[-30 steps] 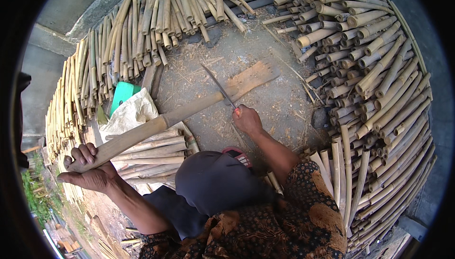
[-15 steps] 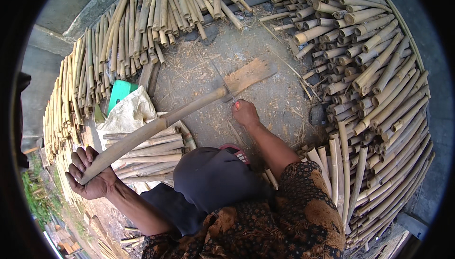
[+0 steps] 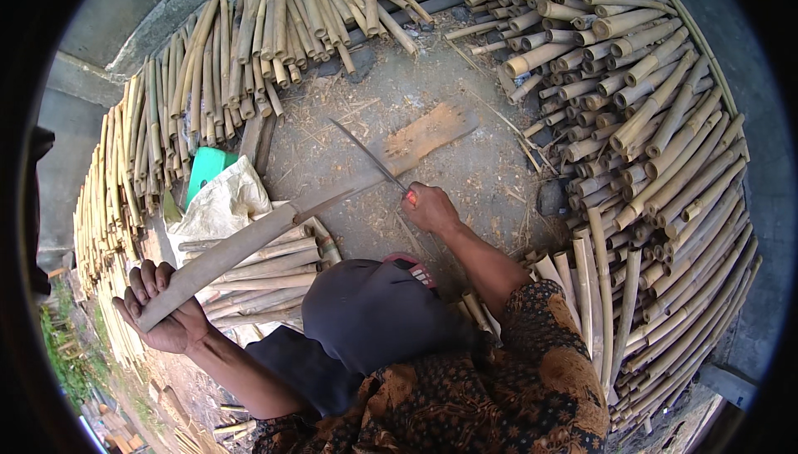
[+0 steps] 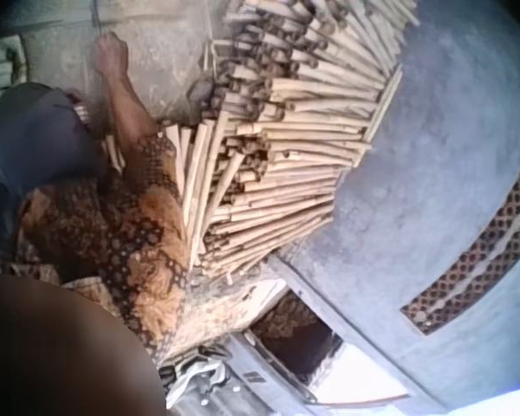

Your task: The person sits on the floor and repeatedly picks up bamboo sticks, shaves their ends with a knife to create a point, and places the finished sticks into a pile. The person handles the sticks one at a time and uses a red-handled knife for the sharpening.

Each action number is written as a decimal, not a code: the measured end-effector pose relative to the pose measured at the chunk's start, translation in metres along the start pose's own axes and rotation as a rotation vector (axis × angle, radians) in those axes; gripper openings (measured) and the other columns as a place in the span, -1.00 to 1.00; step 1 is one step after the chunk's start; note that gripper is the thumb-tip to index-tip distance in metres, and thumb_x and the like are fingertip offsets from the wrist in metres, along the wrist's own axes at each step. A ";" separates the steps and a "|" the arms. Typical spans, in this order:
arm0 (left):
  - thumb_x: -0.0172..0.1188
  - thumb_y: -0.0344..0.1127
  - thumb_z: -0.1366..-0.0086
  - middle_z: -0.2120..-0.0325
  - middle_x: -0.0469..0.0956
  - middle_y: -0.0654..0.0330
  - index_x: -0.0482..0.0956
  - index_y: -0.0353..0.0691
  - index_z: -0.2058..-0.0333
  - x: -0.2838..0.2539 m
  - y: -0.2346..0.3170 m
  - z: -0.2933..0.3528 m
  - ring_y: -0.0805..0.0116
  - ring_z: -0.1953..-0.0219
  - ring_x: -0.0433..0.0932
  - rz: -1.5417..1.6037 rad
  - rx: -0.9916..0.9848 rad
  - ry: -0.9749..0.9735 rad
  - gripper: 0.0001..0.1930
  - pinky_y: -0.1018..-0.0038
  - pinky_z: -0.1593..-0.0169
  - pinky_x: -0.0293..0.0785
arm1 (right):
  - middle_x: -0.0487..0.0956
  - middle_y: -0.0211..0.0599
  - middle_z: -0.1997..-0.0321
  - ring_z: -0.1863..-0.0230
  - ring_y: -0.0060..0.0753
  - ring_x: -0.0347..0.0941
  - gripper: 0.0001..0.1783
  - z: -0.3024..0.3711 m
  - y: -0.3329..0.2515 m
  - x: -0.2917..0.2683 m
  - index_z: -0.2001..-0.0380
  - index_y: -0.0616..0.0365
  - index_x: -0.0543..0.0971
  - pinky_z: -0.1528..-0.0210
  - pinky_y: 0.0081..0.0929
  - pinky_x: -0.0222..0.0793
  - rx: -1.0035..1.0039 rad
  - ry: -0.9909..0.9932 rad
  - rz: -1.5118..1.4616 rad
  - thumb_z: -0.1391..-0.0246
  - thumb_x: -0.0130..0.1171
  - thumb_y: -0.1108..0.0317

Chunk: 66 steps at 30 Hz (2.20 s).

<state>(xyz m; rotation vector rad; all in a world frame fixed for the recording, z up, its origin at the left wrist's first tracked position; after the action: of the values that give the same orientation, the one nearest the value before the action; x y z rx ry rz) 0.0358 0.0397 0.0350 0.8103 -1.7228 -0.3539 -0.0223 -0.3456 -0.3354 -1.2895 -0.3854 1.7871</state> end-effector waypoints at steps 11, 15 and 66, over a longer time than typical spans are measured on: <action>-0.03 0.17 -0.45 0.64 0.20 0.29 0.34 -0.08 0.64 -0.003 -0.010 -0.003 0.42 0.52 0.21 0.026 0.038 -0.094 -0.44 0.49 0.43 0.23 | 0.64 0.20 0.29 0.17 0.30 0.57 -0.64 0.009 0.003 -0.005 0.34 0.26 0.58 0.08 0.03 0.48 -0.077 0.160 -0.034 -0.09 0.13 0.12; -0.07 0.22 -0.46 0.63 0.28 0.26 0.36 -0.09 0.59 0.004 -0.006 -0.010 0.41 0.54 0.25 0.069 0.040 -0.088 -0.43 0.46 0.41 0.27 | 0.62 0.17 0.36 0.26 0.27 0.57 -0.69 0.008 0.004 -0.025 0.34 0.23 0.58 0.18 -0.02 0.46 0.079 0.334 0.020 -0.12 0.13 0.15; -0.37 0.13 -0.58 0.70 0.27 0.23 0.30 -0.08 0.51 0.023 -0.057 0.027 0.34 0.56 0.31 -0.077 0.041 0.046 -0.45 0.33 0.37 0.39 | 0.59 0.11 0.49 0.37 0.20 0.58 -0.72 0.109 -0.198 -0.078 0.35 0.26 0.55 0.31 -0.07 0.45 -0.438 0.091 -0.036 -0.15 0.21 0.21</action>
<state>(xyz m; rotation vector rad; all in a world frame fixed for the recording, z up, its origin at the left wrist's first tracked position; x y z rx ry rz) 0.0267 -0.0217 0.0084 0.9096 -1.6636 -0.3505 -0.0195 -0.2691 -0.1095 -1.6455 -0.7746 1.6603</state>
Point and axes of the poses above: each hand's wrist, its own z-axis away from the middle knuckle, its own x-axis out of the palm, y = z × x, the point moved 7 cm from there along -z, towards the middle knuckle
